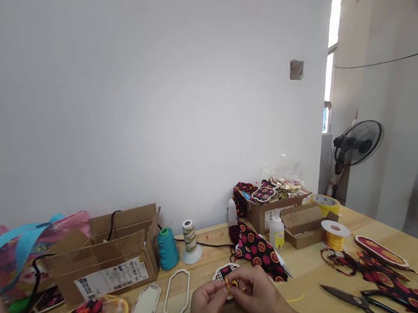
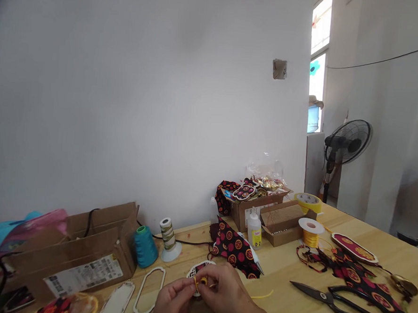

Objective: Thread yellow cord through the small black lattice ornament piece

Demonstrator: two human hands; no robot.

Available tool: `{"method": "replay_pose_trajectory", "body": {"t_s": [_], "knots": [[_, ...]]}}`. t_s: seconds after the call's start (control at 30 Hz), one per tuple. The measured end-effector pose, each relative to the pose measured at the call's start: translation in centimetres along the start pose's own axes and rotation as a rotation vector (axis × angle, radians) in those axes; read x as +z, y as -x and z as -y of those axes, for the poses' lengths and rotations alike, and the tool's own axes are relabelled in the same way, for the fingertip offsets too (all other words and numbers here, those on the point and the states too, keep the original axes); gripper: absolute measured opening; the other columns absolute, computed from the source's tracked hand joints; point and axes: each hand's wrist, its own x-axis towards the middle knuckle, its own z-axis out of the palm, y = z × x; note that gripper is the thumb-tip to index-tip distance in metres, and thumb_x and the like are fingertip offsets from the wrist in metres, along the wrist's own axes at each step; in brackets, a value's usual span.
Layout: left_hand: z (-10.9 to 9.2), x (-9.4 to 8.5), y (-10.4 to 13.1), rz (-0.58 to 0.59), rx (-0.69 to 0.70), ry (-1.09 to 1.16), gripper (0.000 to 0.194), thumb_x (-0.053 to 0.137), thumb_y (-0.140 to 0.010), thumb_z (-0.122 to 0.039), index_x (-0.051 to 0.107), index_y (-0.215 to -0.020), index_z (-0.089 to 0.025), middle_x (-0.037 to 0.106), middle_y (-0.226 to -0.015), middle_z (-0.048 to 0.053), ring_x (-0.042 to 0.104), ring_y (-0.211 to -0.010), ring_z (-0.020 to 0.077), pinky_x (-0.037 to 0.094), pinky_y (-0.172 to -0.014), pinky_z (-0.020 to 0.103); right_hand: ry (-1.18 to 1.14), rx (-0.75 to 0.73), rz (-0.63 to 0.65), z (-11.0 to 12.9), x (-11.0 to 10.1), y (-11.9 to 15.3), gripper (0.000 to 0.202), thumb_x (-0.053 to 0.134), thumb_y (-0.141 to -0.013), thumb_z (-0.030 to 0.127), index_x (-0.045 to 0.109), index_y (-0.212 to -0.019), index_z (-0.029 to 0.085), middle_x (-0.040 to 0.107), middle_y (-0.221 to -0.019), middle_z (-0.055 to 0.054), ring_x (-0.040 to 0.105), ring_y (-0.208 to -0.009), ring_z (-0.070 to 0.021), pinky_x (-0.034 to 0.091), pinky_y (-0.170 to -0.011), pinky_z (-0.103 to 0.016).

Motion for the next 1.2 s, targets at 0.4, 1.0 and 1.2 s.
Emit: {"method": "replay_pose_trajectory", "body": {"t_s": [0.4, 1.0, 1.2], "knots": [[-0.1, 0.75, 0.54, -0.059, 0.134, -0.11, 0.03, 0.071, -0.043, -0.042, 0.065, -0.049, -0.013, 0.05, -0.032, -0.004, 0.042, -0.036, 0.0089, 0.032, -0.041, 0.019, 0.305, -0.061, -0.03, 0.36, -0.65, -0.08, 0.009, 0.055, -0.067, 0.021, 0.064, -0.07, 0.023, 0.062, -0.059, 0.003, 0.051, -0.054, -0.0106, 0.031, -0.05, -0.019], [-0.37, 0.32, 0.62, -0.051, 0.254, -0.228, 0.025, 0.066, -0.052, -0.038, 0.066, -0.055, -0.013, 0.066, -0.05, 0.005, 0.058, -0.052, 0.0183, 0.044, -0.051, 0.024, 0.325, -0.22, -0.033, 0.63, -0.97, 0.03, 0.01, 0.051, -0.067, 0.012, 0.057, -0.062, 0.019, 0.058, -0.065, 0.0, 0.051, -0.064, -0.011, 0.033, -0.053, -0.018], [-0.21, 0.25, 0.46, -0.043, 0.236, -0.212, 0.018, 0.065, -0.053, -0.031, 0.062, -0.052, -0.014, 0.065, -0.049, 0.003, 0.057, -0.051, 0.0171, 0.042, -0.049, 0.023, 0.325, -0.246, -0.022, 0.49, -0.88, 0.04, 0.01, 0.053, -0.068, 0.014, 0.059, -0.063, 0.02, 0.057, -0.065, 0.0, 0.051, -0.064, -0.0119, 0.033, -0.053, -0.019]]}}
